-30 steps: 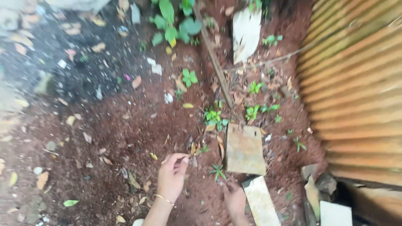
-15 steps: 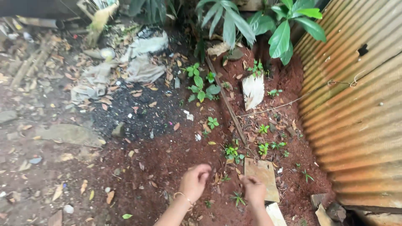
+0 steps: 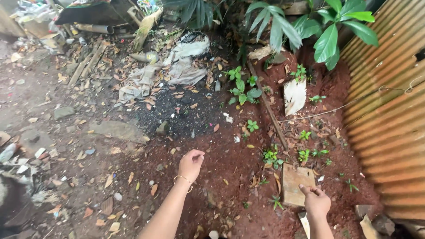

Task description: Picking up small pieces of debris and rocks from the ground and then weeding small plants.

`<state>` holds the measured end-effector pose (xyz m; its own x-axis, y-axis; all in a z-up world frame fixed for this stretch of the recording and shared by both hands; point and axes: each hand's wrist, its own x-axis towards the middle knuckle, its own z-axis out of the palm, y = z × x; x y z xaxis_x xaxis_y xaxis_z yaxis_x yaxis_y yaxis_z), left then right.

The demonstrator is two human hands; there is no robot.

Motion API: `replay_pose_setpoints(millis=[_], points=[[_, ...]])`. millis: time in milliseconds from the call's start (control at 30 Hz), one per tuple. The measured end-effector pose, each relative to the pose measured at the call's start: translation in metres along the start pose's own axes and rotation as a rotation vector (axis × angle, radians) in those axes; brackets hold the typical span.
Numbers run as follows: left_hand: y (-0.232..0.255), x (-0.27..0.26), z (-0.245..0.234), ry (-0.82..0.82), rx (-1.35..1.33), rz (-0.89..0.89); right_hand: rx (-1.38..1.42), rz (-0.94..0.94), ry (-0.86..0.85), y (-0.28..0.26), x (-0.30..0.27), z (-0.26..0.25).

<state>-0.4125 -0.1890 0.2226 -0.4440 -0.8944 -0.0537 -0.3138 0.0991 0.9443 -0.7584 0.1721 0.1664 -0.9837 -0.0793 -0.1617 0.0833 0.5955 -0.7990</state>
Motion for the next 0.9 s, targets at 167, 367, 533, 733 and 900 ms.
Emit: replay_pose_setpoints(millis=[167,367,533,733,900], points=[[-0.043,-0.019,-0.028,-0.037,0.004,-0.026,-0.093,-0.066,0.010,-0.024,-0.046,0.002],[-0.108,-0.066,-0.050,-0.105,0.023,-0.115,0.402,0.101,-0.211,0.018,-0.103,-0.006],[-0.139,-0.133,-0.068,-0.199,-0.036,-0.135,-0.075,-0.002,0.033,0.005,-0.258,-0.086],[-0.173,-0.197,-0.099,-0.406,-0.156,-0.206,-0.561,-0.088,0.232,0.290,-0.362,-0.197],[-0.156,-0.192,-0.146,-0.481,-0.038,-0.306,-0.573,0.380,0.446,0.328,-0.488,-0.279]])
